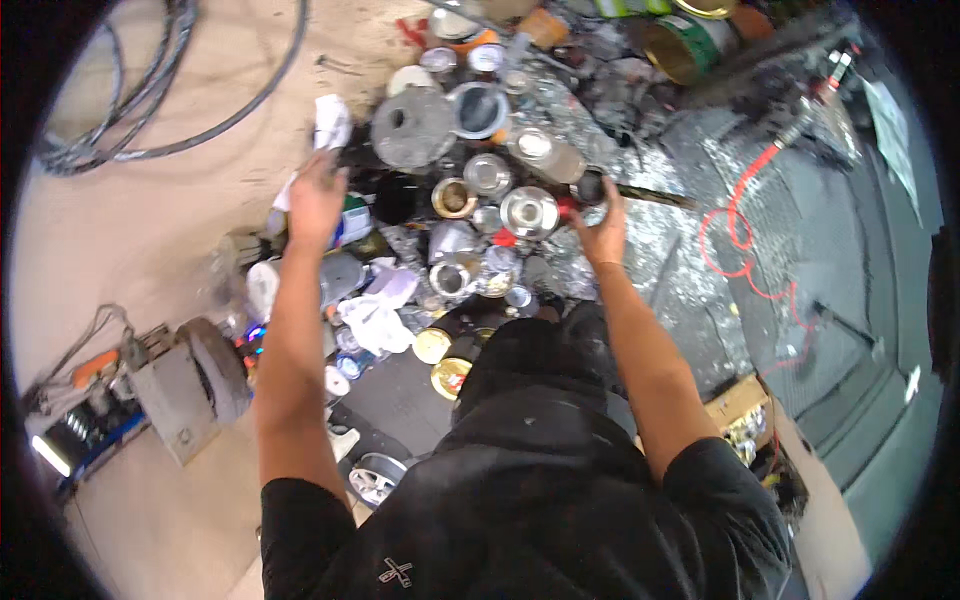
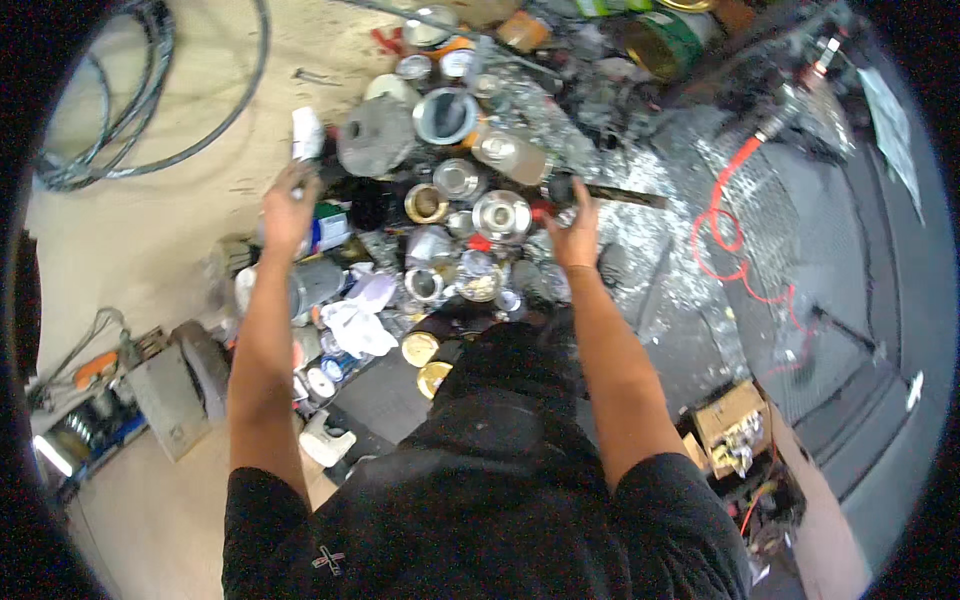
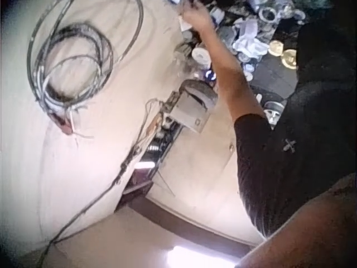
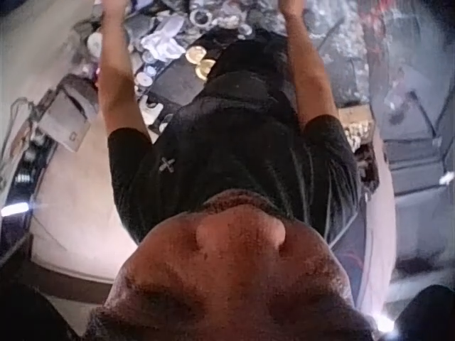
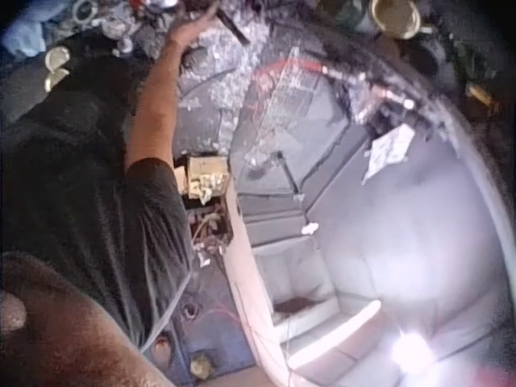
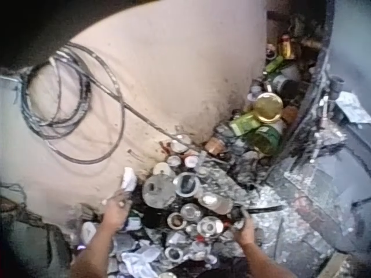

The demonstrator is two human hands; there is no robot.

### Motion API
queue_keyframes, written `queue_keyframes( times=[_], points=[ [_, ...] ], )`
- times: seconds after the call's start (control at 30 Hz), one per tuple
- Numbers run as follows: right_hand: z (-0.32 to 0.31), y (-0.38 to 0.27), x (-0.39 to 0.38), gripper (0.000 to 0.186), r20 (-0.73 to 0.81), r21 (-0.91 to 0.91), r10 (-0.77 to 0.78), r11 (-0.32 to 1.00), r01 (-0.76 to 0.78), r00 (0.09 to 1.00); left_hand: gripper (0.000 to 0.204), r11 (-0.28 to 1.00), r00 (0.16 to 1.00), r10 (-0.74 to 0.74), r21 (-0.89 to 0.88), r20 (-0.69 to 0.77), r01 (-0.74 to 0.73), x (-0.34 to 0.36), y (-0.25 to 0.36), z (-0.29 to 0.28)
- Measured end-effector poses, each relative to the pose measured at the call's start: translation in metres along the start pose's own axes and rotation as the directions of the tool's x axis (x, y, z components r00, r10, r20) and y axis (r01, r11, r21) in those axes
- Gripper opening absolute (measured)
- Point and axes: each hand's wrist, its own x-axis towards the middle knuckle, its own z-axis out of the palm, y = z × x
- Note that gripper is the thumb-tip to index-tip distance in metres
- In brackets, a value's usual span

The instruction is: Mix paint for automotive repair and prepare the spray gun.

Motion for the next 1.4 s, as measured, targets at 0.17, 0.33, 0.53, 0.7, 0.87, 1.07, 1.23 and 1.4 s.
queue_keyframes(
  times=[0.17, 0.33, 0.53, 0.7, 0.87, 1.07, 1.23, 1.4],
  points=[
    [0.014, -0.001, 0.014, 0.091, -0.097, -0.092, -0.016, 0.996, 0.007, 0.995, 0.037, 0.904, 0.957, -0.29, -0.321, 0.025, 0.283, -0.002, 0.003, 0.005],
    [0.012, 0.0, 0.022, 0.087, -0.039, 0.017, -0.099, 0.995, 0.1, 0.994, 0.036, 0.825, 0.936, -0.352, -0.473, -0.003, 0.309, -0.012, -0.022, 0.007],
    [-0.024, -0.008, 0.024, 0.081, 0.034, 0.034, -0.065, 0.997, 0.064, 0.997, 0.032, 0.98, 0.974, -0.157, -0.145, -0.163, 0.134, -0.014, 0.009, -0.008],
    [-0.077, -0.034, 0.017, 0.076, -0.062, -0.108, -0.187, 0.978, 0.18, 0.98, 0.032, 0.986, 0.973, -0.094, -0.158, -0.211, 0.061, -0.016, 0.019, -0.018],
    [-0.138, -0.037, -0.005, 0.081, -0.1, -0.086, -0.202, 0.977, 0.193, 0.974, 0.034, 0.99, 0.967, 0.002, -0.137, -0.256, -0.038, -0.019, 0.021, -0.014],
    [-0.182, -0.068, -0.018, 0.086, 0.011, -0.152, -0.305, 0.941, 0.303, 0.952, 0.036, 0.987, 0.971, -0.034, -0.161, -0.238, -0.005, -0.032, 0.009, -0.006],
    [-0.194, -0.08, -0.021, 0.082, 0.074, -0.113, -0.32, 0.938, 0.327, 0.945, 0.037, 0.983, 0.969, -0.038, -0.185, -0.242, -0.007, -0.039, 0.006, -0.003],
    [-0.183, -0.102, -0.022, 0.084, 0.074, -0.111, -0.299, 0.945, 0.306, 0.951, 0.037, 0.981, 0.962, -0.024, -0.191, -0.273, -0.03, -0.049, 0.002, -0.005]
  ],
)
